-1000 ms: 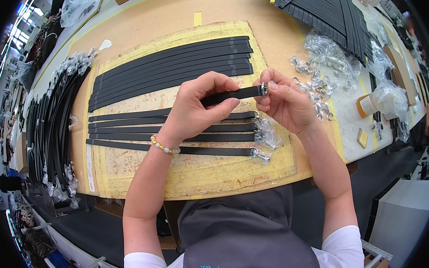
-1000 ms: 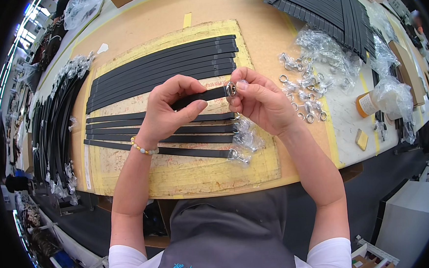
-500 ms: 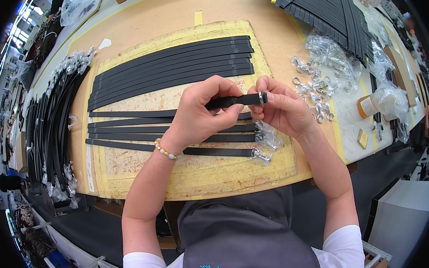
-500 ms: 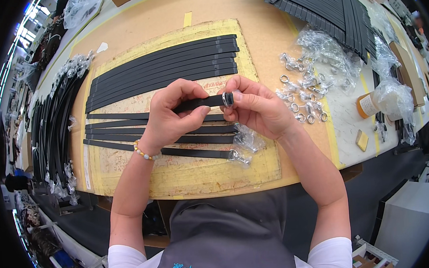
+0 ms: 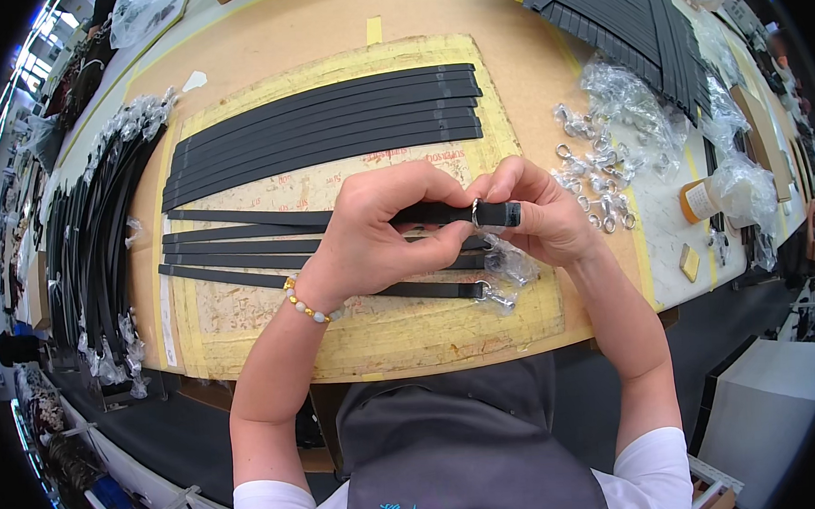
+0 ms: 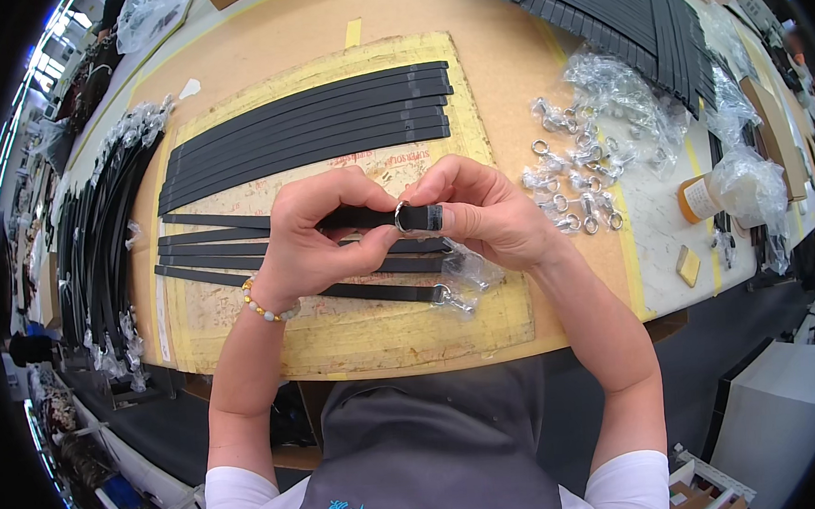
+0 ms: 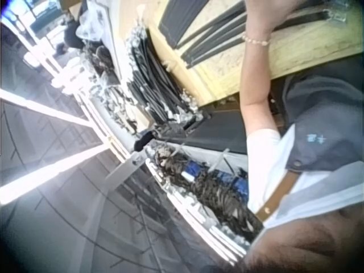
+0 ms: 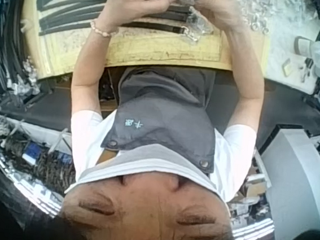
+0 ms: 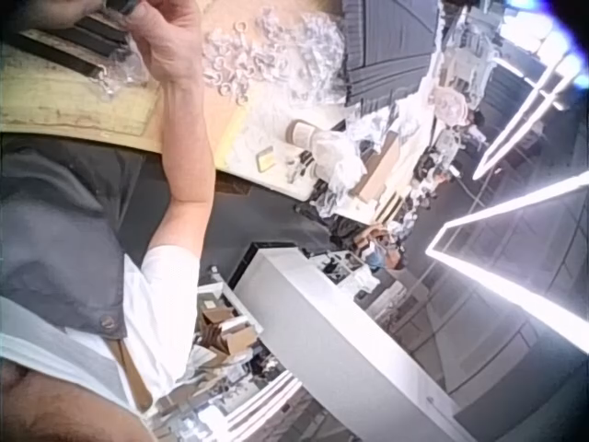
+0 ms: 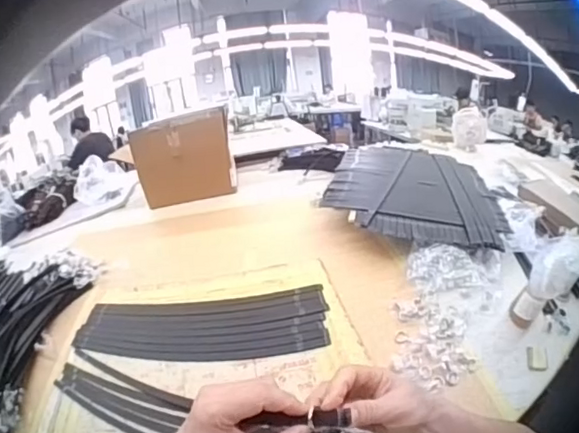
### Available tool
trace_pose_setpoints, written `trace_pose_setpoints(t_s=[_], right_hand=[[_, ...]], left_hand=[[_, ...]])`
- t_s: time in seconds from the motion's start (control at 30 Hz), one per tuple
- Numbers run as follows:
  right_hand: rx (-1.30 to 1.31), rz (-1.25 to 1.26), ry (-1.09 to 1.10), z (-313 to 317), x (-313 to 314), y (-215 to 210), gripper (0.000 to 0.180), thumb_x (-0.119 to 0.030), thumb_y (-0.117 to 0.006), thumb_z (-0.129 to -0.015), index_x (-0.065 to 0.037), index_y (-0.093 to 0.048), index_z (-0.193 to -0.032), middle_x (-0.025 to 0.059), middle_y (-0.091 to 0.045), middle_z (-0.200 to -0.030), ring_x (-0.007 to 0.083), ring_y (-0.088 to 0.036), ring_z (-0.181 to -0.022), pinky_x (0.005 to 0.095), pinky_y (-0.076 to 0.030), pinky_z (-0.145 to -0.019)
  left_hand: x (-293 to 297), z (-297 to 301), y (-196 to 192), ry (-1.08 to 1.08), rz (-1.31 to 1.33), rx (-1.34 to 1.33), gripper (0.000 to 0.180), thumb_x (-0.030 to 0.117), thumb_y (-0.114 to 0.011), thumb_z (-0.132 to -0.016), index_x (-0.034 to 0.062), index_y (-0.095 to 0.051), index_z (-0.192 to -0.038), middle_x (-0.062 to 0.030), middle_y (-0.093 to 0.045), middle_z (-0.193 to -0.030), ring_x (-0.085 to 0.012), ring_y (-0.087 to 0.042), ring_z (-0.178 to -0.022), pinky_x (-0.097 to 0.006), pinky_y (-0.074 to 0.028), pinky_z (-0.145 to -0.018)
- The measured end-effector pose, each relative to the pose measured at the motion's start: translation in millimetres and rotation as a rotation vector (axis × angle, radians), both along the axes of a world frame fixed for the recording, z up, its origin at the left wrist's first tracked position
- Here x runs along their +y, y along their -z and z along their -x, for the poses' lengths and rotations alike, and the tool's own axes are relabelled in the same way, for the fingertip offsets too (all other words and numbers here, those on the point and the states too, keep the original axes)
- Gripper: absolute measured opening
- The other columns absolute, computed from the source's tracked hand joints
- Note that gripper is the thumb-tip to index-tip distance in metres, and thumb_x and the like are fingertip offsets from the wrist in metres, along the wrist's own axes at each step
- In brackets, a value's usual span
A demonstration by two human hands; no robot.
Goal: Attach metal rings and hardware to thin leather straps by sliding them through pre-cut loops.
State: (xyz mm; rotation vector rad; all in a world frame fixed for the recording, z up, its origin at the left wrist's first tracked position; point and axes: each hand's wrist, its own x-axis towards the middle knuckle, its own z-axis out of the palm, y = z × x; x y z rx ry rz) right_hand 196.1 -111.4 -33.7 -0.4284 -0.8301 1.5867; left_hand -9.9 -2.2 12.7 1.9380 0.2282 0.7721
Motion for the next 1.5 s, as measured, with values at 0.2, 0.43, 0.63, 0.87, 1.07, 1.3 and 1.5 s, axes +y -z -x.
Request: trace_pose_setpoints(t_s=[0.2, 0.43, 0.63, 0.87, 1.07, 1.3, 1.5], right_hand=[[-0.150, 0.024, 0.029, -1.8, -1.7, -6.1, 0.022, -0.008, -0.075, -0.091, -0.004, -0.063, -0.109, 0.0084, -0.069, -0.111, 0.0141, -0.066, -0.101, 0.0323, -0.054, -0.095], [-0.457, 0.251, 0.031, 1.8, -7.7, -25.1, 0.019, -0.013, -0.074, -0.091, -0.001, -0.066, -0.104, -0.0002, -0.066, -0.095, 0.0040, -0.061, -0.083, 0.0210, -0.050, -0.073], [-0.694, 0.282, 0.156, 11.3, -6.6, -20.9, 0.017, -0.014, -0.075, -0.091, -0.001, -0.067, -0.098, -0.0038, -0.064, -0.086, 0.0015, -0.056, -0.076, 0.0207, -0.046, -0.066], [-0.535, 0.293, 0.101, 7.8, -7.5, -24.9, 0.018, -0.019, -0.075, -0.094, -0.003, -0.065, -0.095, -0.0045, -0.062, -0.084, 0.0022, -0.055, -0.074, 0.0204, -0.045, -0.065], [-0.543, 0.275, 0.114, 8.5, -7.6, -25.2, 0.022, -0.022, -0.076, -0.094, -0.003, -0.065, -0.095, -0.0051, -0.061, -0.083, 0.0020, -0.054, -0.074, 0.0202, -0.044, -0.065], [-0.561, 0.255, 0.118, 8.1, -8.2, -23.0, 0.021, -0.021, -0.076, -0.095, -0.003, -0.065, -0.095, -0.0061, -0.061, -0.084, 0.0006, -0.051, -0.076, 0.0195, -0.042, -0.065], [-0.578, 0.260, 0.132, 9.1, -8.2, -24.9, 0.020, -0.020, -0.076, -0.095, -0.003, -0.065, -0.095, -0.0061, -0.062, -0.086, 0.0002, -0.051, -0.078, 0.0193, -0.042, -0.067]], left_hand=[[-4.1, -2.8, -2.0, -0.005, -0.178, -0.011, 0.021, -0.003, -0.078, -0.072, 0.0039, -0.071, -0.091, -0.0013, -0.065, -0.073, -0.0072, -0.060, -0.061, -0.023, -0.046, -0.051], [-8.7, -3.9, 2.5, -0.079, -0.506, 0.117, 0.021, 0.001, -0.079, -0.070, 0.0063, -0.069, -0.088, -0.0047, -0.061, -0.069, -0.0163, -0.061, -0.056, -0.028, -0.047, -0.049], [-7.8, -7.4, 15.2, -0.046, -0.459, 0.133, 0.025, 0.003, -0.079, -0.071, 0.0046, -0.067, -0.092, -0.0063, -0.063, -0.074, -0.0186, -0.064, -0.064, -0.029, -0.052, -0.055], [-2.5, -5.2, 7.2, -0.055, -0.242, 0.199, 0.027, 0.004, -0.078, -0.072, 0.0020, -0.064, -0.096, -0.0063, -0.066, -0.078, -0.0127, -0.065, -0.070, -0.025, -0.055, -0.062], [-0.7, -4.6, 8.7, -0.015, -0.157, 0.179, 0.025, 0.003, -0.077, -0.072, 0.0011, -0.064, -0.093, -0.0061, -0.068, -0.079, -0.0114, -0.065, -0.070, -0.024, -0.055, -0.061], [-0.5, -5.3, 10.8, -0.022, -0.215, 0.173, 0.024, 0.003, -0.076, -0.072, 0.0011, -0.064, -0.092, -0.0064, -0.068, -0.079, -0.0128, -0.066, -0.070, -0.025, -0.056, -0.062], [-3.0, -5.2, 7.7, -0.024, -0.207, 0.197, 0.022, 0.003, -0.074, -0.073, 0.0004, -0.062, -0.092, -0.0106, -0.067, -0.080, -0.0219, -0.068, -0.073, -0.031, -0.056, -0.066]])
